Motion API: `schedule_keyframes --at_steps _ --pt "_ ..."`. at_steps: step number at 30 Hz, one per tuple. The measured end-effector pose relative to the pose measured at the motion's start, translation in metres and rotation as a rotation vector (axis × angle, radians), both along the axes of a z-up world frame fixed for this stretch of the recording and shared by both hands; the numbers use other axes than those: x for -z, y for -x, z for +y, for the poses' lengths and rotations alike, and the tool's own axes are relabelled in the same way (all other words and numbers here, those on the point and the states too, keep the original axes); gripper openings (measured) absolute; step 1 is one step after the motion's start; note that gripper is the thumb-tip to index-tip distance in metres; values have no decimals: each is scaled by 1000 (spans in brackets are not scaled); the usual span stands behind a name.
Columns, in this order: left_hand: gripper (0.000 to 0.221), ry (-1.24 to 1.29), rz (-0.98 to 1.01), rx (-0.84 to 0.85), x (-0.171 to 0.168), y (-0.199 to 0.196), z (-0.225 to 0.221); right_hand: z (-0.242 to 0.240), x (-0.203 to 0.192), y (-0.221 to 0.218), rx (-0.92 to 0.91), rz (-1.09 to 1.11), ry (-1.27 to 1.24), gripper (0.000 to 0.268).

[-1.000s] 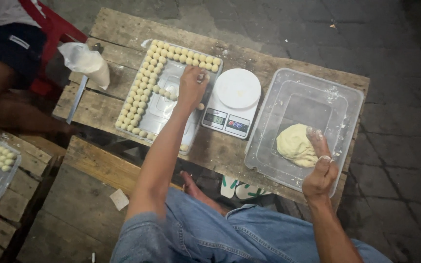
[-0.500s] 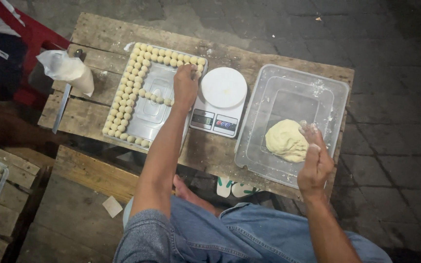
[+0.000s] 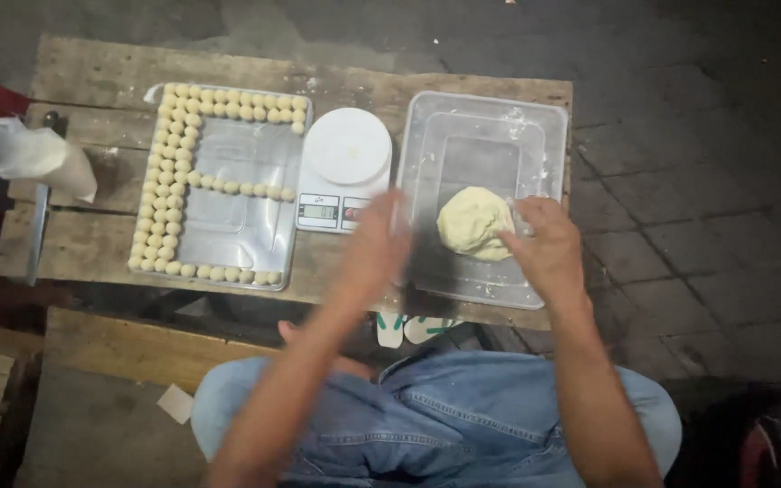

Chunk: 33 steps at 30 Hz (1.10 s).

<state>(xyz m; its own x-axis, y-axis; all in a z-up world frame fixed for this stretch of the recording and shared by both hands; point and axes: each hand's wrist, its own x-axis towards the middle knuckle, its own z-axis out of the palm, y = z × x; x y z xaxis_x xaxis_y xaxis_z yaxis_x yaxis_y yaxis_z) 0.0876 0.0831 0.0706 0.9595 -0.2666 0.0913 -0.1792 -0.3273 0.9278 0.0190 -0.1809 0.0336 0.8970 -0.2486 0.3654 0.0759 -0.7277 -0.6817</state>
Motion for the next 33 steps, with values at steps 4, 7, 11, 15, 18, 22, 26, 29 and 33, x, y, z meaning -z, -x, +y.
schedule_keyframes --at_steps 4,7,11,15,18,22,26,29,33 --pt "48 -634 -212 297 33 67 -49 12 8 4 -49 175 191 45" --pt "48 -779 -314 404 44 87 -66 10 26 2 -56 187 175 42" --pt "32 -820 -398 449 58 95 -75 11 30 0 -75 134 141 30" --pt "34 -851 -411 448 70 95 -75 17 35 -2 -7 134 133 25" --pt "39 -968 -419 494 69 93 -75 16 33 -2 114 203 44 28" --pt "40 -1025 -452 533 75 95 -75 15 23 -1 262 341 -209 31" --pt "40 -1029 -511 508 81 98 -74 9 34 -1 318 334 -485 37" --pt "43 -1064 -509 547 68 97 -72 8 22 4 286 249 -491 35" --pt "44 -1103 -511 557 63 96 -72 5 21 7 278 207 -531 34"
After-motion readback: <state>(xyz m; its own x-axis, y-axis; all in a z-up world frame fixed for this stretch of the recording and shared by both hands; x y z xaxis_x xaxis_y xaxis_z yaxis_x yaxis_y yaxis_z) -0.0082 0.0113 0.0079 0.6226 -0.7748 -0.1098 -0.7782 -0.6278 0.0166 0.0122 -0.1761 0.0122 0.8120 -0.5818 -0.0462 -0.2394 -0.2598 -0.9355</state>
